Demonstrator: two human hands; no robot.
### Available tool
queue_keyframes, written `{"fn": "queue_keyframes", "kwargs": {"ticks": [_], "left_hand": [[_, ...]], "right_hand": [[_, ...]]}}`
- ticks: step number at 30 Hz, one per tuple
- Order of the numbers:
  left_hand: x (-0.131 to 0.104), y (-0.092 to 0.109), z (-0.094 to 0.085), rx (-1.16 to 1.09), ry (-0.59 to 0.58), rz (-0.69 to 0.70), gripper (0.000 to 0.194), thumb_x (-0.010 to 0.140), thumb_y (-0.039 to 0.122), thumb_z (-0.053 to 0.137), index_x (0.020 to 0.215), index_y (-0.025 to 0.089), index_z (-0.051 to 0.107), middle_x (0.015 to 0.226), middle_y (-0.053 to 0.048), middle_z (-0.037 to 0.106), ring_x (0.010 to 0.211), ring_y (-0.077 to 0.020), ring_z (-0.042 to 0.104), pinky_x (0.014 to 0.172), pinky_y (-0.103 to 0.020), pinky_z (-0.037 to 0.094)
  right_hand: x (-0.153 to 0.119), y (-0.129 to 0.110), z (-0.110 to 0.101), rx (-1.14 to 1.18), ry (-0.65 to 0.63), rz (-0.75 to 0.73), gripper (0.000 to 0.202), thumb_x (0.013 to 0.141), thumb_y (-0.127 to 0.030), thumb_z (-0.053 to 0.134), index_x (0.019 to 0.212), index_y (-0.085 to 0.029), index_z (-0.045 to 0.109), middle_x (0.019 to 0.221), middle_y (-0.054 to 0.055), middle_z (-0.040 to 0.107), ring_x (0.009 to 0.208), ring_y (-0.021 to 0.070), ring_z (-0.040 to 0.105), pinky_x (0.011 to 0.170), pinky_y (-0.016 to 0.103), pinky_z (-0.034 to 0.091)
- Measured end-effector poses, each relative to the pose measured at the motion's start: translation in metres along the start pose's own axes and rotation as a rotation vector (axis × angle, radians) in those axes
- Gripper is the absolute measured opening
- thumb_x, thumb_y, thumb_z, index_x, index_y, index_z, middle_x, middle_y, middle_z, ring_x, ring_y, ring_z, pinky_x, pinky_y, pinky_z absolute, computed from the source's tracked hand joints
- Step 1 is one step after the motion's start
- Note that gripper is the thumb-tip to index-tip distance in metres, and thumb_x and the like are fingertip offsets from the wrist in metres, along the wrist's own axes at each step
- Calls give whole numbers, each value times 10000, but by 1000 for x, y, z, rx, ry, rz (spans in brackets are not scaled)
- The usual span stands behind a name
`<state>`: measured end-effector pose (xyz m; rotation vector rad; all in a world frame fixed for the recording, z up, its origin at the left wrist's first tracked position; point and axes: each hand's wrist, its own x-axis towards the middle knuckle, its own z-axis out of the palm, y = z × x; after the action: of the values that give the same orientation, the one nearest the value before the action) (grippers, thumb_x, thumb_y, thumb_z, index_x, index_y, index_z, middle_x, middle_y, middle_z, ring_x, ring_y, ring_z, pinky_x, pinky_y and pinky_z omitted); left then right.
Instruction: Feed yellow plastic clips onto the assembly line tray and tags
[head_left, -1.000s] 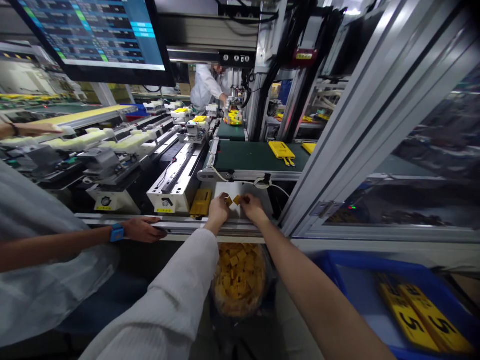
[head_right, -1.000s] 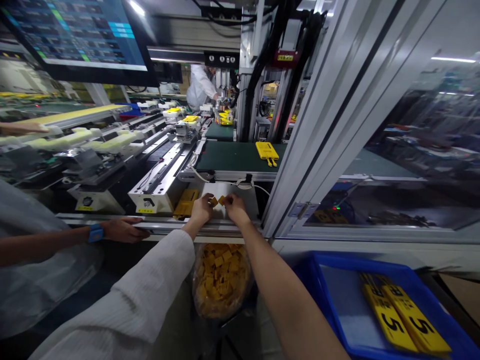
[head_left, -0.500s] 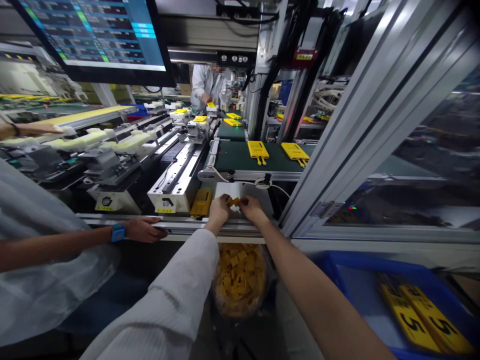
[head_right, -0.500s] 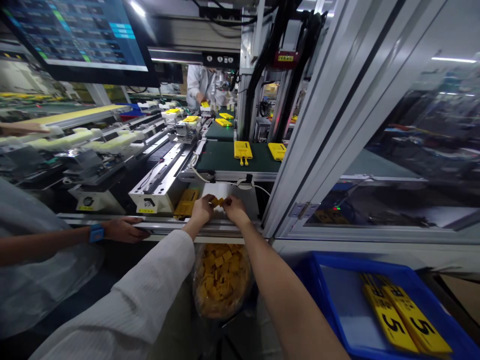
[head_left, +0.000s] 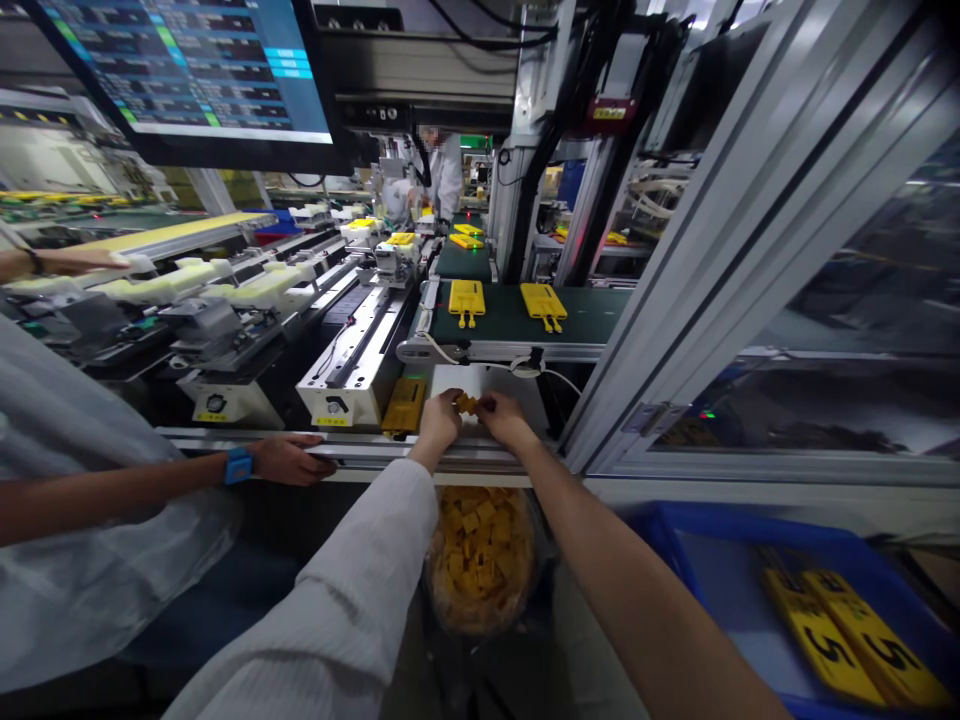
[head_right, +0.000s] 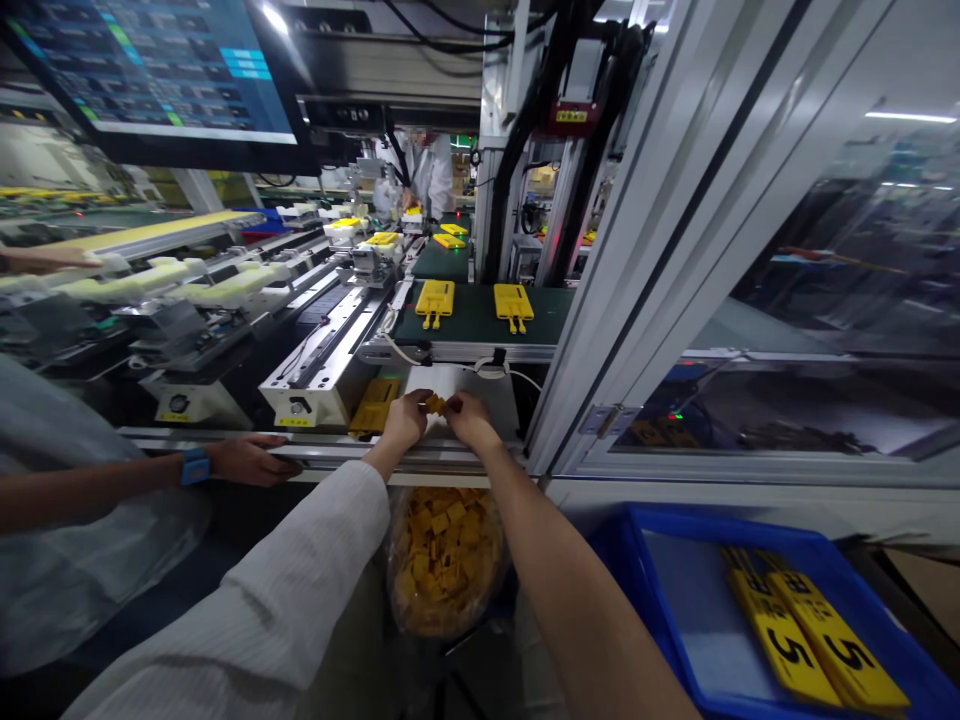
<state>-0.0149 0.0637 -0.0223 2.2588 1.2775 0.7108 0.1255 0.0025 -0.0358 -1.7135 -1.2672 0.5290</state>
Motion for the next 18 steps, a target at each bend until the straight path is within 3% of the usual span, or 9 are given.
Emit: {"fn": "queue_keyframes", "kwargs": {"ticks": [7, 12, 18], "left_hand": [[-1, 2, -2, 37, -31, -5, 434, 842, 57, 552, 1228, 179, 711, 1192, -92, 754, 1102, -208, 696, 980, -275, 514], [-1, 5, -3, 80, -73, -10, 391, 864, 125, 583, 1227, 200, 707, 1176, -80, 760, 1116, -201, 687, 969, -261, 505], [-8, 12, -4, 172, -83, -55, 271, 862, 222, 621, 1097, 214, 756, 1119, -141, 744, 1044, -278, 700, 870, -326, 528]], "right_hand": [[-3, -5, -2, -12, 8, -15, 62, 802, -245, 630, 795, -195, 665, 787, 25, 739, 721, 149, 644, 680, 256, 473], [-7, -12, -5, 10, -22, -19, 115, 814, -233, 609, 879, -200, 698, 659, 1, 715, 606, 155, 639, 597, 252, 470], [-6, -13, -6, -7, -17, -35, 109, 838, -272, 638, 797, -206, 715, 799, 44, 775, 767, 180, 702, 732, 274, 517]]}}
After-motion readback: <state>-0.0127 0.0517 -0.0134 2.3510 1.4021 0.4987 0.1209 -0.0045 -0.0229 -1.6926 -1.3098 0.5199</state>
